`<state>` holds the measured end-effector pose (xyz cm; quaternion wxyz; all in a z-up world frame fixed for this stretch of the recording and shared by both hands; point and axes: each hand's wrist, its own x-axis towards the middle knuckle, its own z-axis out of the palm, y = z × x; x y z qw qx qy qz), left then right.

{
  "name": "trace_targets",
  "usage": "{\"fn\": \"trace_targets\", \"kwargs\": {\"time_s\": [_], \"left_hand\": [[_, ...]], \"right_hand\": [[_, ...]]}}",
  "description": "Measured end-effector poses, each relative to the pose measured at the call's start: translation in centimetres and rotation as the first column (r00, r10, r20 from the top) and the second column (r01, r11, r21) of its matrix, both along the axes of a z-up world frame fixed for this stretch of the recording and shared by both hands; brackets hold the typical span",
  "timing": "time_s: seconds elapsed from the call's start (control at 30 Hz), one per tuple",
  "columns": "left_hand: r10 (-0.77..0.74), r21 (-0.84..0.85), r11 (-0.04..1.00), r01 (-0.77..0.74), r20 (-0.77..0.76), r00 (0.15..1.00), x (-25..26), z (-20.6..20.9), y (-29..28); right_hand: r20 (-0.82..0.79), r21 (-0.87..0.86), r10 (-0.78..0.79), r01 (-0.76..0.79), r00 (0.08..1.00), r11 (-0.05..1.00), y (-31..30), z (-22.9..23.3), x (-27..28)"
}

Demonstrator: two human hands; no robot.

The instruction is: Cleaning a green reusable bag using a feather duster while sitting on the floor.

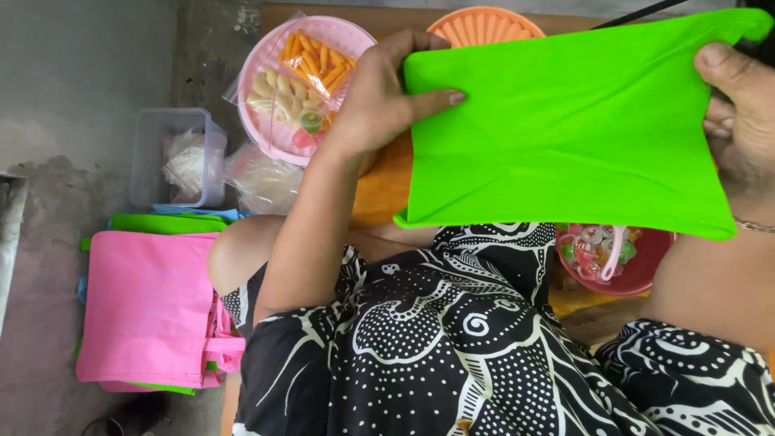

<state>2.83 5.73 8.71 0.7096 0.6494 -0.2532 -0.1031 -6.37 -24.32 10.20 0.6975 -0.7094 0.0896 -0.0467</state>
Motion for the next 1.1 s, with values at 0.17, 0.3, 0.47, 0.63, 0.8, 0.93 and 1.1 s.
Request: {"fn": "trace_targets", "kwargs": {"time_s": [0.17, 0.3, 0.47, 0.63, 0.8, 0.93, 1.1], "left_hand": [[0.057, -0.356, 0.931, -0.082, -0.081, 0.995, -0.2, -4.3, -1.1], [0.383, -0.362, 0.876, -0.317, 0.124, 0.916, -0.9, -5.2, -2.9], [0.480, -0.076, 0.872, -0.484, 0.331, 0.812, -1.2, -4.8, -3.4], [0.539, -0.102, 0.824, -0.558, 0.444, 0.715, -0.7, -2.8, -5.0], [0.392, -0.044, 0.845, -0.532, 0.728, 0.562, -0.3, -2.8, -8.7], [0.227, 0.035, 0.939, -0.341, 0.680, 0.697, 1.7, -7.6, -11.4], [0.433, 0.040, 0.896, -0.441, 0.136, 0.891, 3.4, -12.5, -11.4]], "right_hand": [[-0.066, -0.207, -0.040, 0.025, 0.997, 0.978, -0.1, 0.0, 1.8], [0.528, -0.535, 0.263, 0.076, 0.808, 0.841, 0.6, -1.0, 3.3], [0.422, -0.453, 0.088, 0.126, 0.903, 0.882, 0.3, -2.5, 1.7], [0.477, -0.596, -0.029, 0.348, 0.878, 0.723, -1.5, -3.0, 0.0], [0.160, -0.441, -0.562, 0.568, 0.812, 0.695, -0.7, -3.8, -2.4], [0.284, -0.219, -0.560, 0.621, 0.779, 0.753, 2.6, -4.6, -2.2], [0.537, -0.771, 0.164, 0.402, 0.827, 0.495, 4.3, -8.5, -0.9]]}}
